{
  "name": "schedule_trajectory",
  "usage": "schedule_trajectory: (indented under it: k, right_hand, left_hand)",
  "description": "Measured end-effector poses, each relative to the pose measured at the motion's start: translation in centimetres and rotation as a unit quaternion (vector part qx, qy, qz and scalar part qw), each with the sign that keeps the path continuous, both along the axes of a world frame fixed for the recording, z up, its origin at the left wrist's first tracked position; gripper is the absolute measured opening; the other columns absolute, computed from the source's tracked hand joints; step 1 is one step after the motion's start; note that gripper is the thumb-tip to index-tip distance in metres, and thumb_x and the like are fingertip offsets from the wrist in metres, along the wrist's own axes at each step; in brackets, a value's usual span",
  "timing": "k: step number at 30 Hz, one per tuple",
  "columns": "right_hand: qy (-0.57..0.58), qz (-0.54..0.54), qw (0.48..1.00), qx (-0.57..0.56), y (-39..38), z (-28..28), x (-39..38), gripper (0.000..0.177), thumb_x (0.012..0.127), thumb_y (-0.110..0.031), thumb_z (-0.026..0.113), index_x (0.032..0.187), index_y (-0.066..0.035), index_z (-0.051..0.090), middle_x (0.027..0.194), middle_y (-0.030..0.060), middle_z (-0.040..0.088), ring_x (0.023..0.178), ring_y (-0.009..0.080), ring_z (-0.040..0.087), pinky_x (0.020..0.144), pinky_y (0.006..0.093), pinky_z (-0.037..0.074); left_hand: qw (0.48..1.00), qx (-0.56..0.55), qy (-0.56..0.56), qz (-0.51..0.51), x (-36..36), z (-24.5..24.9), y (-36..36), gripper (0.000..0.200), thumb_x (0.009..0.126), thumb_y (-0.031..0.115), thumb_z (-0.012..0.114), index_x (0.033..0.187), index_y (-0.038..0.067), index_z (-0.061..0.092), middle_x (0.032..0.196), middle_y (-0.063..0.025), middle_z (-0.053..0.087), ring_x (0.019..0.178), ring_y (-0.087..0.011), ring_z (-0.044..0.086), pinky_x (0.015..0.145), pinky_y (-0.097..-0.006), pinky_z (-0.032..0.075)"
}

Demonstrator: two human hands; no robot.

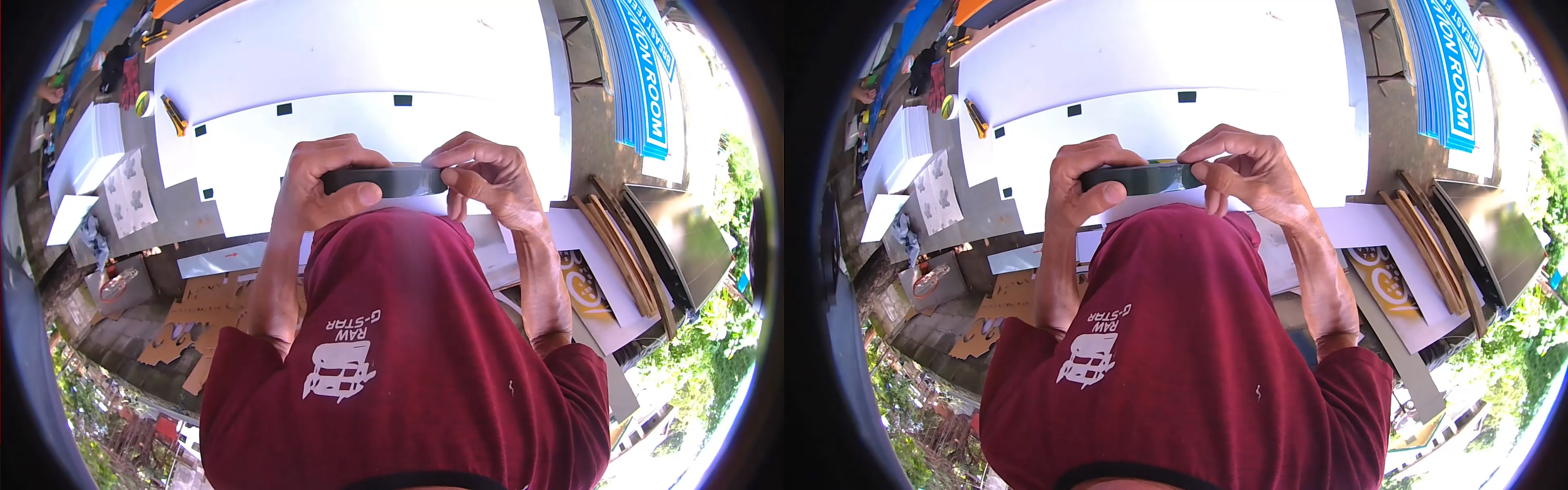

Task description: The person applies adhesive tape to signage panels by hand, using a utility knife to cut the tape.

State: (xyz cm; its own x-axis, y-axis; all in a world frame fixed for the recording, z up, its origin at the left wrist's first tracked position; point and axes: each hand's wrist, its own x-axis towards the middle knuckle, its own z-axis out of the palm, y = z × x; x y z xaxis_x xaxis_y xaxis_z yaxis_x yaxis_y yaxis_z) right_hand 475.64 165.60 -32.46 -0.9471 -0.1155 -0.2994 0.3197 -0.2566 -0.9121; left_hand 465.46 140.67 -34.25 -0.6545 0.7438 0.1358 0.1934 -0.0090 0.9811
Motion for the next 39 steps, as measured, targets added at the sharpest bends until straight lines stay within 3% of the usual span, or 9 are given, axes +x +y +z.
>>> schedule_trajectory:
  k: [6, 9, 15, 18, 22, 24, 27, 34, 39]
  right_hand:
    - [0.179, 0.067, 0.958, 0.215, 1.2, -0.1, -0.5, 0.035, 0.079, -0.014, 0.082, 0.113, -0.012, 0.075, 0.105, 0.0063, 0.073, 0.074, 0.0132, 0.058, 0.069, 0.0288, 0.051]
    - [0.220, 0.058, 0.951, 0.208, 1.2, 0.0, -0.7, 0.037, 0.078, -0.015, 0.082, 0.114, -0.010, 0.074, 0.101, 0.0063, 0.074, 0.077, 0.0147, 0.060, 0.071, 0.0291, 0.052]
    - [0.123, 0.084, 0.986, 0.072, 0.9, 0.5, -0.5, 0.031, 0.086, -0.006, 0.073, 0.117, -0.003, 0.071, 0.099, 0.0096, 0.073, 0.086, 0.0160, 0.068, 0.077, 0.0294, 0.058]
    - [0.118, 0.071, 0.988, 0.065, 0.2, 0.3, -0.5, 0.034, 0.086, -0.004, 0.073, 0.120, -0.001, 0.068, 0.099, 0.0108, 0.073, 0.085, 0.0155, 0.071, 0.076, 0.0280, 0.060]
    - [0.065, 0.056, 0.994, 0.065, -0.6, 0.9, -0.5, 0.037, 0.086, -0.001, 0.074, 0.122, 0.000, 0.066, 0.095, 0.0111, 0.074, 0.081, 0.0164, 0.073, 0.073, 0.0285, 0.061]
    - [0.072, 0.057, 0.992, 0.088, -0.8, 1.2, -0.6, 0.040, 0.084, 0.001, 0.075, 0.123, 0.002, 0.064, 0.093, 0.0118, 0.072, 0.079, 0.0170, 0.071, 0.073, 0.0290, 0.060]
    - [0.086, 0.076, 0.985, 0.125, -0.7, 1.6, -1.0, 0.043, 0.082, 0.001, 0.077, 0.122, 0.002, 0.064, 0.092, 0.0119, 0.072, 0.079, 0.0170, 0.071, 0.074, 0.0293, 0.059]
    - [0.111, 0.095, 0.980, 0.137, -0.5, 1.5, -1.3, 0.042, 0.080, 0.000, 0.079, 0.120, 0.001, 0.066, 0.089, 0.0106, 0.071, 0.079, 0.0163, 0.071, 0.073, 0.0295, 0.058]
    - [0.156, 0.152, 0.946, 0.239, 0.2, 2.2, -1.9, 0.048, 0.073, -0.001, 0.083, 0.119, -0.006, 0.071, 0.087, 0.0069, 0.068, 0.075, 0.0156, 0.068, 0.070, 0.0276, 0.056]
  left_hand:
    - [0.980, 0.115, -0.164, 0.023, 0.5, -3.1, 0.4, 0.043, 0.088, 0.037, 0.070, 0.098, -0.004, 0.073, 0.072, -0.0059, 0.066, 0.064, -0.0123, 0.060, 0.058, -0.0269, 0.044]
    - [0.954, 0.160, -0.249, 0.052, 1.1, -4.0, 0.4, 0.047, 0.092, 0.039, 0.067, 0.102, -0.006, 0.070, 0.075, -0.0077, 0.068, 0.067, -0.0132, 0.065, 0.062, -0.0269, 0.050]
    - [0.915, 0.194, -0.349, 0.052, 1.0, -5.6, 0.8, 0.050, 0.099, 0.044, 0.059, 0.109, -0.005, 0.066, 0.076, -0.0108, 0.069, 0.060, -0.0140, 0.066, 0.055, -0.0256, 0.053]
    - [0.900, 0.190, -0.385, 0.073, 1.3, -6.4, 1.1, 0.049, 0.102, 0.044, 0.055, 0.107, -0.003, 0.066, 0.074, -0.0103, 0.069, 0.056, -0.0154, 0.065, 0.050, -0.0256, 0.053]
    - [0.887, 0.164, -0.424, 0.080, 1.2, -7.6, 1.5, 0.053, 0.100, 0.050, 0.053, 0.106, -0.001, 0.065, 0.078, -0.0097, 0.069, 0.061, -0.0149, 0.067, 0.055, -0.0262, 0.055]
    - [0.893, 0.127, -0.428, 0.063, 0.9, -8.1, 1.4, 0.061, 0.097, 0.060, 0.053, 0.106, 0.001, 0.064, 0.086, -0.0074, 0.070, 0.073, -0.0125, 0.069, 0.065, -0.0263, 0.059]
    - [0.866, 0.150, -0.462, 0.119, 1.3, -8.2, 2.6, 0.051, 0.102, 0.048, 0.051, 0.105, -0.001, 0.067, 0.072, -0.0111, 0.068, 0.052, -0.0155, 0.062, 0.048, -0.0266, 0.052]
    - [0.867, 0.161, -0.467, 0.063, 1.4, -8.5, 3.3, 0.054, 0.104, 0.048, 0.047, 0.104, -0.002, 0.066, 0.068, -0.0088, 0.065, 0.048, -0.0129, 0.058, 0.046, -0.0258, 0.049]
    - [0.868, 0.164, -0.469, 0.017, 1.2, -8.3, 3.7, 0.054, 0.105, 0.046, 0.045, 0.098, -0.003, 0.066, 0.061, -0.0067, 0.061, 0.048, -0.0117, 0.057, 0.045, -0.0253, 0.048]
